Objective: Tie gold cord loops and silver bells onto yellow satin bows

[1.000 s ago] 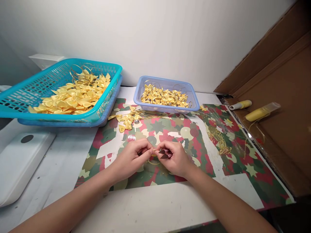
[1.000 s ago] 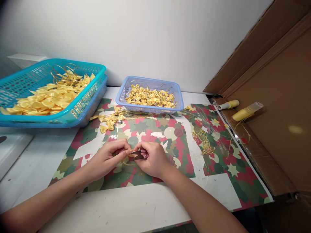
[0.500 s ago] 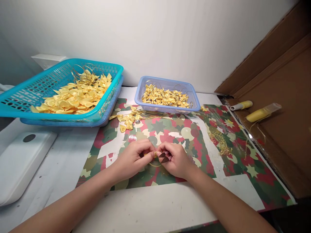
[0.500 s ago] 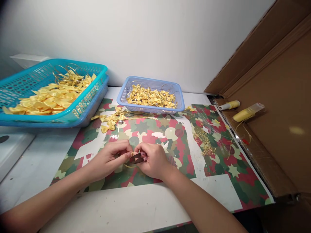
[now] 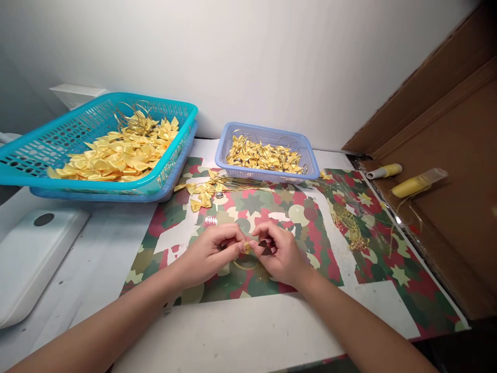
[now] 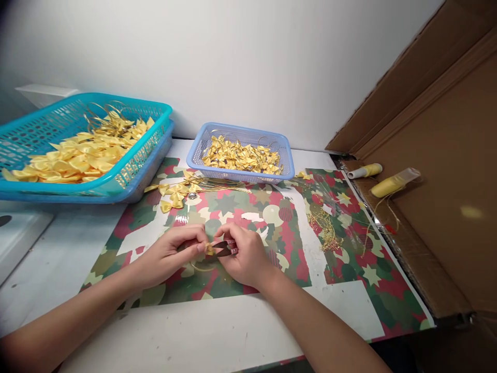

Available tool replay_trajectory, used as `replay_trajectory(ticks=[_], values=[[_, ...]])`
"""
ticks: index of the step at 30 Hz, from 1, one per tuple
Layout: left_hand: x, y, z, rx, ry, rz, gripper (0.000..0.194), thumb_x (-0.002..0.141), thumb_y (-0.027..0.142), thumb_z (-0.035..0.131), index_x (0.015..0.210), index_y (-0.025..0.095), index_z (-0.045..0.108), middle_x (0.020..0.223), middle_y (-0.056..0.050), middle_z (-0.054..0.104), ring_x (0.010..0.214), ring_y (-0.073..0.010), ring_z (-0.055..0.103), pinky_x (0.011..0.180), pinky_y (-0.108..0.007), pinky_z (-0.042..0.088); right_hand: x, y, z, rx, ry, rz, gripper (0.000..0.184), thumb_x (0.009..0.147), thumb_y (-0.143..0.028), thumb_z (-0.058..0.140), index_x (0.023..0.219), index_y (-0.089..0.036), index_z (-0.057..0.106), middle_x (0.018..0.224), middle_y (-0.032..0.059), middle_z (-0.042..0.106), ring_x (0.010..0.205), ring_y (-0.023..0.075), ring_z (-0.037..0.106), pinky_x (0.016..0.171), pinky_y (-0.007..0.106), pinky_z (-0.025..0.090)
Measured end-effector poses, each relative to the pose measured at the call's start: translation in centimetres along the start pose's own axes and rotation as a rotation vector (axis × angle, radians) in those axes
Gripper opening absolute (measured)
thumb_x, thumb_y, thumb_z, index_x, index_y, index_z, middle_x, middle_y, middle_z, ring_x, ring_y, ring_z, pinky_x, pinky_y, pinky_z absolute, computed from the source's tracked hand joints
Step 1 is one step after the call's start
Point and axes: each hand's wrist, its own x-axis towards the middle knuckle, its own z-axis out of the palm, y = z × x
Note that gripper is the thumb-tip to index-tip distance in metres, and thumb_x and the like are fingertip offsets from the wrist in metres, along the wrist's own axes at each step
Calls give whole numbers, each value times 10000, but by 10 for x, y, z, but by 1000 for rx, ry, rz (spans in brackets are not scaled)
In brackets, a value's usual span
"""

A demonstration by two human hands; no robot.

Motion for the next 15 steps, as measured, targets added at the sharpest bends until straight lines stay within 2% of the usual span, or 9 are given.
replay_trajectory(ticks=[2, 11, 15], values=[[0, 0, 0, -11, 10, -12, 272, 892, 312, 443, 691, 175, 565, 671, 17, 490, 575, -109, 439, 518, -238, 330, -1, -1, 1, 9, 35, -23, 75, 799, -215, 598, 815, -212, 524, 583, -70, 400, 467, 72, 340, 438, 197, 309], [1, -2, 1, -29, 2, -33, 268, 894, 312, 456, 707, 169, 584, 684, 20, 485, 587, -105, 433, 528, -238, 317, -1, -2, 0, 32, 18, -98, 68, 821, -240, 637, 788, -204, 590, 548, -71, 408, 448, 64, 357, 415, 189, 309], [1, -1, 1, -37, -2, -43, 259, 888, 304, 466, 702, 166, 582, 681, 23, 481, 586, -102, 420, 530, -235, 309, -1, 1, 0, 21, 8, -156, 42, 834, -222, 629, 803, -200, 610, 588, -44, 521, 457, 64, 374, 426, 193, 320]])
